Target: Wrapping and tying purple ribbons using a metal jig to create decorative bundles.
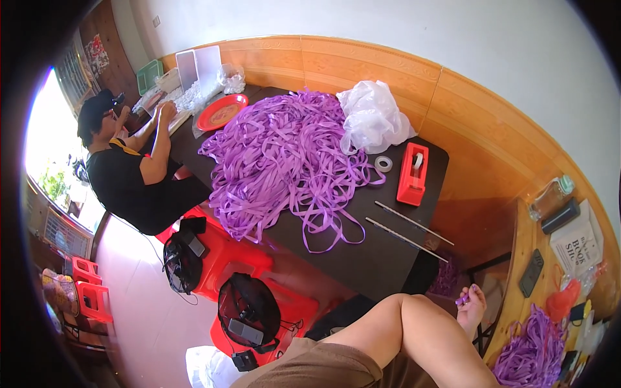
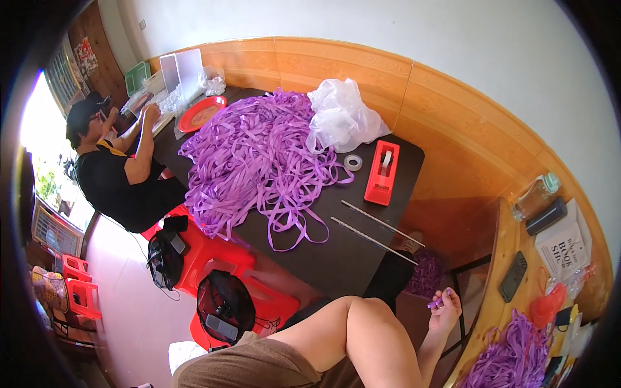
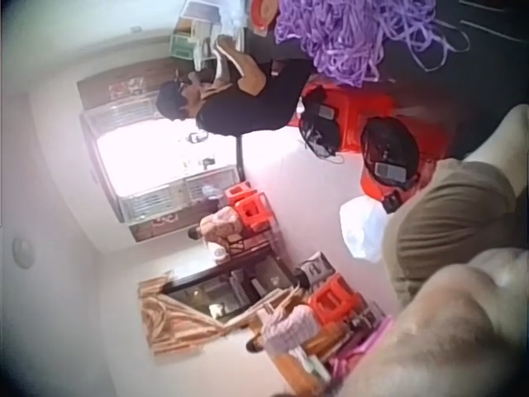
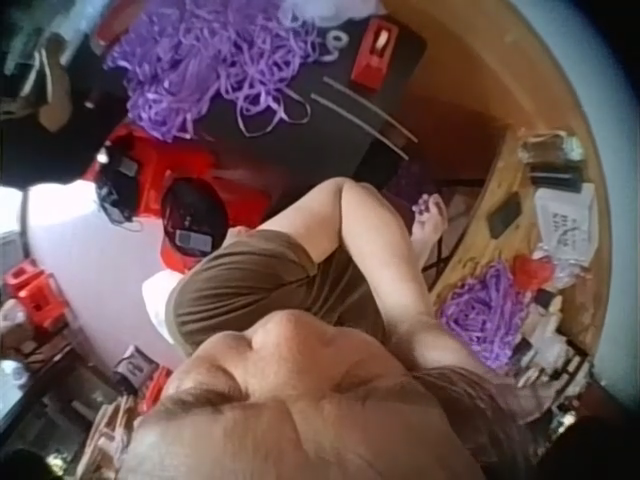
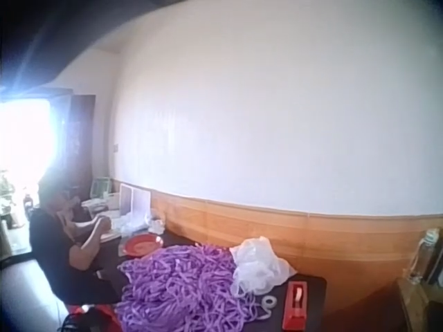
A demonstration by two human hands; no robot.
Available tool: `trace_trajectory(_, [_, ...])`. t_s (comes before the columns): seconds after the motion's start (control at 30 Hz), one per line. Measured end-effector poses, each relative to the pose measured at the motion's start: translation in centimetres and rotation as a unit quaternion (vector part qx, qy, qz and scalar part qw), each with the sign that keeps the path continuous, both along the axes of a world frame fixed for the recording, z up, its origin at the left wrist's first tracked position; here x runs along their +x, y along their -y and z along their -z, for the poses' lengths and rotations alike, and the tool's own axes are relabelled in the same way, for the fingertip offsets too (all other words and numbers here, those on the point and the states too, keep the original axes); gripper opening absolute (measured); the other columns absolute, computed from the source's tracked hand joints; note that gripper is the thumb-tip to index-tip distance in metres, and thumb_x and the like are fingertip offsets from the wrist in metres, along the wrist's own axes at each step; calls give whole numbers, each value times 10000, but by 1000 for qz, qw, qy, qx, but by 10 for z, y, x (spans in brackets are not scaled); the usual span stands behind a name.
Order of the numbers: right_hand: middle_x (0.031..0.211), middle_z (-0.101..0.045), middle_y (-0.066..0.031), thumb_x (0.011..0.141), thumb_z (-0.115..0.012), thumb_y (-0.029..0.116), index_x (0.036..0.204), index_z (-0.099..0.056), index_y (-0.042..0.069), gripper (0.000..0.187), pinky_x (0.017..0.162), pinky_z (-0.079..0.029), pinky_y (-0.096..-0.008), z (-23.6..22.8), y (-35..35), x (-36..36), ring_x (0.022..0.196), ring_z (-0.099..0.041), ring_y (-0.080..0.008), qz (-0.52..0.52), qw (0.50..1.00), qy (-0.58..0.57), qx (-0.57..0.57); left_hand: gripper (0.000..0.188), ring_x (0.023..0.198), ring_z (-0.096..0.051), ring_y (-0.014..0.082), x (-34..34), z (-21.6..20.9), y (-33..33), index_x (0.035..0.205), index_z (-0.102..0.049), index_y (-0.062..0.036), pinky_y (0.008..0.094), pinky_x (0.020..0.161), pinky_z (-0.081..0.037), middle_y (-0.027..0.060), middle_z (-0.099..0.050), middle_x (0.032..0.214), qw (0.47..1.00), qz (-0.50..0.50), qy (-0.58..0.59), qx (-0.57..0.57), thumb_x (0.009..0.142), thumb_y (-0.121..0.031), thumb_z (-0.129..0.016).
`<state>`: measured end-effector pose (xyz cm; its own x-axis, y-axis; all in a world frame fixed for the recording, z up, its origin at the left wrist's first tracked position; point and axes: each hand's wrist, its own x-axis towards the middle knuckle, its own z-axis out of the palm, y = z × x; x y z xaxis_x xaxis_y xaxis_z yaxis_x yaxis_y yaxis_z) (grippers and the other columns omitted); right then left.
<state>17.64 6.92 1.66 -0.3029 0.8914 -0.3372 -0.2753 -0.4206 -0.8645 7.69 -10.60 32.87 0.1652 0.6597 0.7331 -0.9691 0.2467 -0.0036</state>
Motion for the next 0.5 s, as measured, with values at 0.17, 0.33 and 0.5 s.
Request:
trace_trajectory(0.17, [788,-649,-39,856,-620,77,949,-612,119,102,549,-453,-267,2,-3,5,652,-592,-134,17,1000,-1,-15,746,1013,-486,191,9,16,-8,1310,-372,-78,306,793,-378,72,-484,1111,997,-23,-5,-67,864,-675,-400])
trace_trajectory(0.33, [785,-646,-73,858,-601,54,972,-613,90,121,506,-476,-292,9,-10,19,635,-592,-157,34,999,-24,-13,721,915,-521,157,11,20,-21,1261,-444,-96,253,698,-405,42,-519,1009,992,-19,-3,-126,850,-688,-422])
trace_trajectory(0.5, [811,-641,-71,875,-591,75,1007,-601,77,133,555,-483,-303,20,-19,27,686,-590,-153,-15,998,-53,-30,696,991,-590,258,-60,51,-56,1154,-541,-76,299,623,-479,71,-593,1021,957,-100,-25,-270,833,-685,-435])
